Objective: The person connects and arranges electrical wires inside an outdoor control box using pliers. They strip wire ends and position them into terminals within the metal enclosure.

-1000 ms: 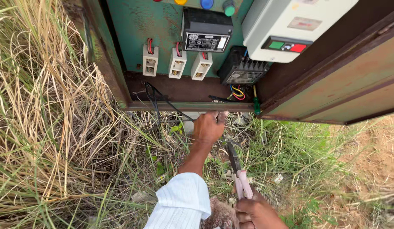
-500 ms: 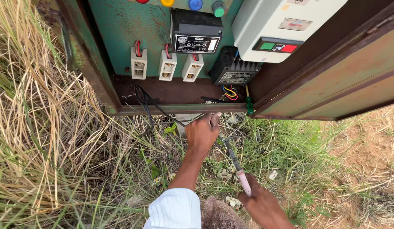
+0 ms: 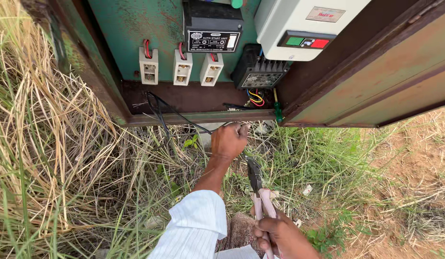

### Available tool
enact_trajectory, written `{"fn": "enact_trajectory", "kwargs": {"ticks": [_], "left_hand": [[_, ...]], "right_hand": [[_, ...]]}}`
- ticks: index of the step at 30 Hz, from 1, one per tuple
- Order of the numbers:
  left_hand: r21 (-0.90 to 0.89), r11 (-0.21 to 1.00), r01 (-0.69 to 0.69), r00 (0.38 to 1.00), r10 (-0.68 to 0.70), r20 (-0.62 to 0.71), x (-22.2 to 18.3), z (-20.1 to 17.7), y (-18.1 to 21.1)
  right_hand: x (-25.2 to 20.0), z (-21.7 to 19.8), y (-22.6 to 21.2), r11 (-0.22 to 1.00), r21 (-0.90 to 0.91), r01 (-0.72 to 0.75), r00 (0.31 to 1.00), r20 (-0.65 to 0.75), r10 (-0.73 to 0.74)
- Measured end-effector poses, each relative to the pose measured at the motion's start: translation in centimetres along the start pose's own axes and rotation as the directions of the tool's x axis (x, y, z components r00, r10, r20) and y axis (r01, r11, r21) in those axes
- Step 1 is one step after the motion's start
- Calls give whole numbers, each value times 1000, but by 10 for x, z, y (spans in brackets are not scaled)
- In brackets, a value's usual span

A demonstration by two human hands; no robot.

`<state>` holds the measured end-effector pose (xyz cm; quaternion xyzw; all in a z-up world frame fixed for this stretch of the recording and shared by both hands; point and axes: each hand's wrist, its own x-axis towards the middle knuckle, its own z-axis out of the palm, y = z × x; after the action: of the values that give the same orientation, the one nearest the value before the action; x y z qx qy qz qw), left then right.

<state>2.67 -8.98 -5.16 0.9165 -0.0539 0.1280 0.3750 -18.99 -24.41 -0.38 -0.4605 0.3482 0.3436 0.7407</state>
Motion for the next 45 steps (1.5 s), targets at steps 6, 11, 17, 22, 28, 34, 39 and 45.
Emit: {"fn": "enact_trajectory", "kwargs": {"ticks": [6, 11, 17, 22, 28, 34, 39, 45], "left_hand": [[-42, 994, 98, 994, -95, 56, 0, -8, 1], [-54, 993, 109, 994, -109, 10, 7, -10, 9], [-59, 997, 44, 999, -45, -3, 4, -19, 11], [-36, 995, -91, 990, 87, -107, -5, -30, 20], [-11, 990, -140, 975, 136, -177, -8, -30, 20], [-10, 991, -134, 975, 130, -178, -8, -32, 18], [-44, 993, -111, 990, 106, -98, -11, -33, 17], [-50, 998, -46, 999, 45, -27, -4, -18, 9]], "right_hand": [[-11, 4, 0, 992, 88, -94, 992, 97, 86], [8, -25, 3, 998, -24, -55, 994, 90, 57], [9, -41, 2, 945, -322, 55, 994, 107, -22], [-21, -17, -16, 880, -475, -35, 991, -128, -29], [-28, -6, -24, 828, -560, 7, 990, -112, -84], [-21, 4, -22, 796, -605, -37, 982, -170, -84], [-14, -1, -7, 782, -623, -13, 964, -216, -156], [-28, 12, 1, 951, -305, 55, 990, -108, -92]]}}
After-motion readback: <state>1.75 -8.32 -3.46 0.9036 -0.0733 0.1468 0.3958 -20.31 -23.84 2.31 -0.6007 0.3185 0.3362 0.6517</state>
